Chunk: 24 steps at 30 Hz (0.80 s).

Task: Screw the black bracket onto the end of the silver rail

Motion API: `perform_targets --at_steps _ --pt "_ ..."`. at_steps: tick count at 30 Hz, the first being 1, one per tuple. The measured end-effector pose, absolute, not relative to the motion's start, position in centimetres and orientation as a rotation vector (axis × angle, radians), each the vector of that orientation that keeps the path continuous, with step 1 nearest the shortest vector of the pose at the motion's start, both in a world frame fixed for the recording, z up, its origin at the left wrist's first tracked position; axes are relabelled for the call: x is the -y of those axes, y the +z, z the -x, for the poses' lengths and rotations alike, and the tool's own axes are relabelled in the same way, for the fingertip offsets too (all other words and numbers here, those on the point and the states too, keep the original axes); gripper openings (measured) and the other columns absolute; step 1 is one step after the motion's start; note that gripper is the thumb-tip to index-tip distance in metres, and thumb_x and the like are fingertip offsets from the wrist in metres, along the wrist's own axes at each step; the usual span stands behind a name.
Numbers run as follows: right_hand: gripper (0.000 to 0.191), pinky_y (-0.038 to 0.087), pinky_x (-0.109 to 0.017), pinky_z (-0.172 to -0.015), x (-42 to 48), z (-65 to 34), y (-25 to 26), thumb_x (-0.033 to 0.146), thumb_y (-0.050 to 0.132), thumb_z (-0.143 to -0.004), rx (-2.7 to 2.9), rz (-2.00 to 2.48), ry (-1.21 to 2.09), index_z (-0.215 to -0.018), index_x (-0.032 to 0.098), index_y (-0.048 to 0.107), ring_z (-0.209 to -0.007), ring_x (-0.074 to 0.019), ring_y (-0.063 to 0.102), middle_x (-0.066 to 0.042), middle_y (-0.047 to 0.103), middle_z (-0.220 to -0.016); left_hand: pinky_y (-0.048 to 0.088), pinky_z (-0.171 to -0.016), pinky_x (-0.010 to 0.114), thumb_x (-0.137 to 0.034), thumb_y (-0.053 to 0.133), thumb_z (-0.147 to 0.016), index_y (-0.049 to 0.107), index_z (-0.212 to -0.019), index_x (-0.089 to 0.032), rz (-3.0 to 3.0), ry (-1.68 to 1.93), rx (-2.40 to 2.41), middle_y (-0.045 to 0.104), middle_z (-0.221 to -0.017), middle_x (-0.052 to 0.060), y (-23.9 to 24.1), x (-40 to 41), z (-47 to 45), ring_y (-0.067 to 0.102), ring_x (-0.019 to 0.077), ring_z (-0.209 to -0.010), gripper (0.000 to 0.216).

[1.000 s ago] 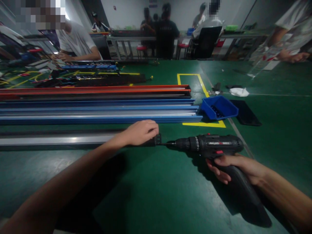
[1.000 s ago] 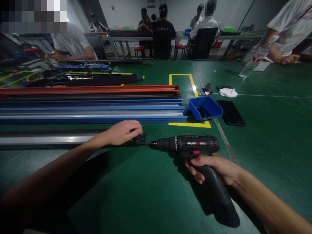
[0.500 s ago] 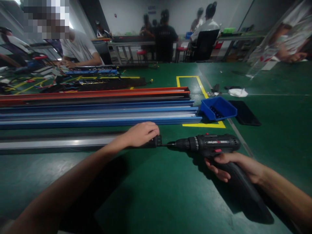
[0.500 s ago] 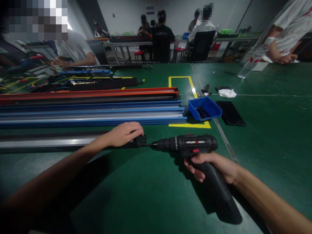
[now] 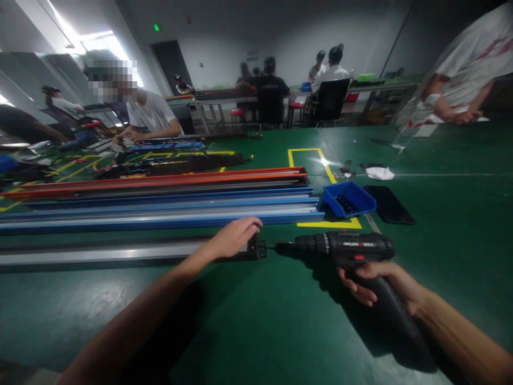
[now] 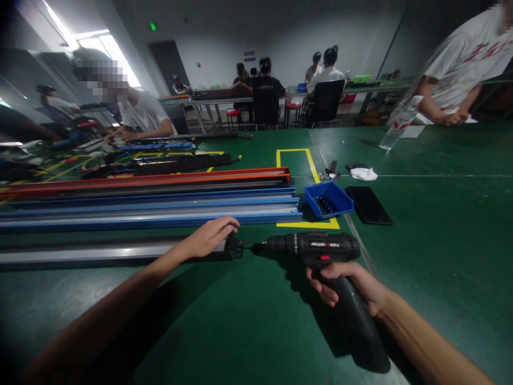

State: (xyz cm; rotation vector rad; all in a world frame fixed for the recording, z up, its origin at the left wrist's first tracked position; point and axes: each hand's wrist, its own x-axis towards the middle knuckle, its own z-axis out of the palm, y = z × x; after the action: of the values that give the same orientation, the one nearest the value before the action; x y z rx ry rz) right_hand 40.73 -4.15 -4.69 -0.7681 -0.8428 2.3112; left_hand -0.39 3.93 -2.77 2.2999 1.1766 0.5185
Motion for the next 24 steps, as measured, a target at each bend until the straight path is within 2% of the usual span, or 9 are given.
perform_targets --at_steps 5,9,13,16,21,24 --pt "0.029 0.051 -0.023 -0.053 3.4 -41.8 -2.4 0.027 0.077 -0.082 0.860 0.670 2.071 -0.103 0.008 0.080 -0.050 -0.0085 0.050 -0.007 0.069 -0.077 0.055 -0.105 0.045 -0.040 0.037 -0.113 0.064 -0.127 -0.019 -2.400 0.536 -1.182 0.073 -0.128 0.012 -2.4 -3.8 0.4 0.069 0.0246 -0.118 0.037" --pt "0.023 0.048 -0.023 -0.048 3.2 -43.0 -1.0 0.030 0.079 -0.078 0.771 0.605 1.871 -0.095 0.015 0.077 -0.044 -0.0055 0.026 0.001 0.057 -0.071 0.056 -0.103 0.046 -0.036 0.039 -0.113 0.067 -0.125 -0.016 -2.620 0.497 -1.127 0.075 -0.120 0.013 -1.8 -3.4 0.1 0.069 0.0250 -0.113 0.036" --pt "0.019 0.047 -0.023 -0.045 3.2 -43.7 -1.0 0.033 0.079 -0.077 0.693 0.560 1.810 -0.088 0.023 0.068 -0.044 -0.0060 0.010 0.007 0.043 -0.069 0.055 -0.097 0.045 -0.031 0.040 -0.113 0.073 -0.111 -0.015 -2.857 0.381 -0.972 0.075 -0.111 0.012 -0.5 -2.9 -2.9 0.069 0.0260 -0.104 0.037" --pt "0.019 0.047 -0.021 -0.045 3.1 -43.5 -1.5 0.032 0.078 -0.077 0.650 0.527 1.821 -0.089 0.022 0.066 -0.045 -0.0060 0.007 0.008 0.042 -0.069 0.054 -0.098 0.044 -0.034 0.048 -0.113 0.071 -0.123 -0.016 -2.891 0.261 -0.915 0.075 -0.118 0.012 0.3 -2.9 -7.6 0.069 0.0275 -0.110 0.031" --pt "0.020 0.048 -0.021 -0.045 3.0 -42.4 -2.2 0.032 0.076 -0.078 0.688 0.525 1.853 -0.091 0.019 0.068 -0.044 -0.0062 0.010 0.007 0.046 -0.071 0.056 -0.085 0.038 -0.042 0.062 -0.107 0.071 -0.110 -0.015 -2.854 0.121 -0.810 0.076 -0.112 0.012 0.0 -3.9 -14.9 0.073 0.0283 -0.103 0.028" --pt "0.021 0.050 -0.019 -0.047 3.1 -42.1 -2.7 0.032 0.076 -0.078 0.709 0.520 1.892 -0.092 0.019 0.067 -0.044 -0.0054 0.012 0.006 0.048 -0.071 0.056 -0.084 0.040 -0.043 0.071 -0.102 0.069 -0.116 -0.014 -2.818 0.135 -0.811 0.075 -0.114 0.014 -1.0 -4.3 -16.7 0.073 0.0313 -0.107 0.033"
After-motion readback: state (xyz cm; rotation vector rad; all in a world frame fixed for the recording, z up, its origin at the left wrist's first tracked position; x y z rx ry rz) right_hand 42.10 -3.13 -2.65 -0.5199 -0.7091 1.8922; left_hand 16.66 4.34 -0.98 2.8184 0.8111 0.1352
